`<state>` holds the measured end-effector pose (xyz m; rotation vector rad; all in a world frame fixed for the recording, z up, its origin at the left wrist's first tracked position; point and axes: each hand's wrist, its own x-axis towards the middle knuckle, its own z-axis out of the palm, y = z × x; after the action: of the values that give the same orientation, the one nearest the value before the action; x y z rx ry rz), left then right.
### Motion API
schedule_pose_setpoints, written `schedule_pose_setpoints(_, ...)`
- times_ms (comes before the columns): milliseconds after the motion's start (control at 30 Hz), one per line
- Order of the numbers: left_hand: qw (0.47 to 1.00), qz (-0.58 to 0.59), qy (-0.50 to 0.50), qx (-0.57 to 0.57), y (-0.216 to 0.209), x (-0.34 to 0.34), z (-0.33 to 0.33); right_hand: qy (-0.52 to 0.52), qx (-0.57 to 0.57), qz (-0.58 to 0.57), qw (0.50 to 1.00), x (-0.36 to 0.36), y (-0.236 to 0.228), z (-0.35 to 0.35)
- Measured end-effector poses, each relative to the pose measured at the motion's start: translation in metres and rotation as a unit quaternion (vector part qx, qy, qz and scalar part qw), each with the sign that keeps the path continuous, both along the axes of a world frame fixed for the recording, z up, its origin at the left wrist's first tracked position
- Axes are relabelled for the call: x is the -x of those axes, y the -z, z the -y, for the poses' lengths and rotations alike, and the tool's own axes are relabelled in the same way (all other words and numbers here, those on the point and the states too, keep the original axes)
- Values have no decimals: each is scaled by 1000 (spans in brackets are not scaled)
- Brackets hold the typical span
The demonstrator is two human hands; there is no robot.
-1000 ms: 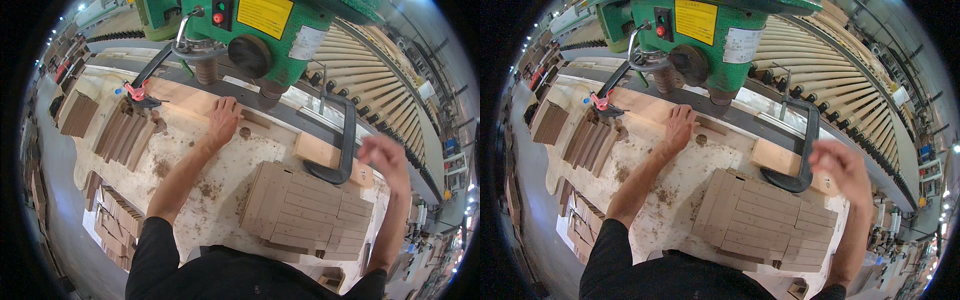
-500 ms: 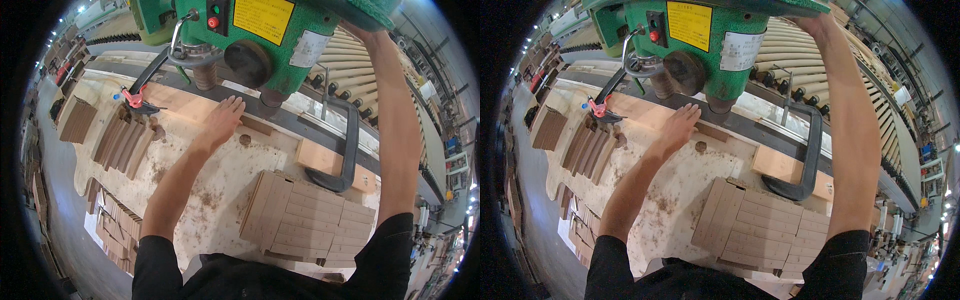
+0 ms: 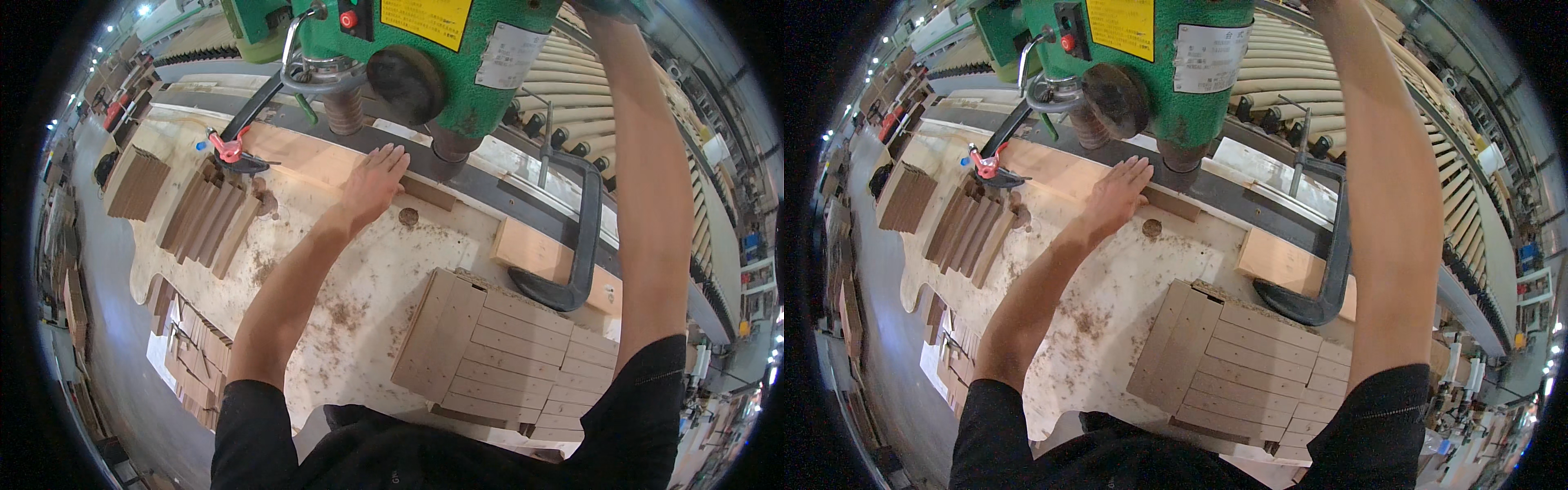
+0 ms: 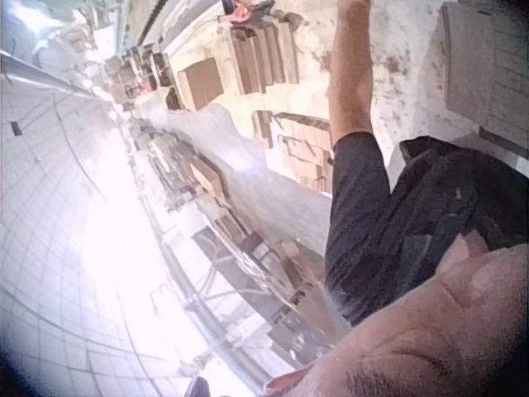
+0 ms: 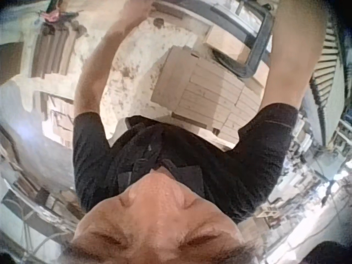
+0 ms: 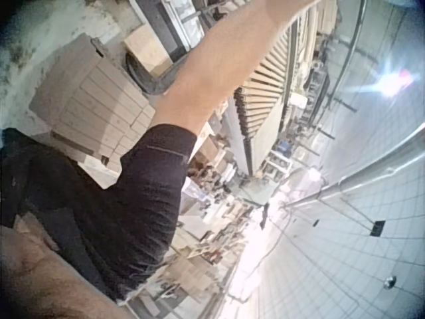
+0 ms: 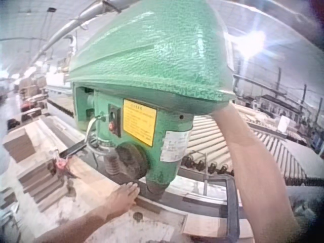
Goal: The person drills holes into wooden blocks one by one using a drill press and stacks the wooden blocks onto a pallet by hand.
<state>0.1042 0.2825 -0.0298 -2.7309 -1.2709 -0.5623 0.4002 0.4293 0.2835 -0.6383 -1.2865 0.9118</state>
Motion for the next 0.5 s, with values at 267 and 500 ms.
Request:
schedule_pose_setpoints(267, 1000, -3, -10, 14, 0, 1, 0, 19, 25, -45, 998, -66, 45, 108)
schedule_pose_setpoints(500, 1000, -22, -13, 17, 1, -1, 0, 199, 119, 149, 961, -92, 159, 158)
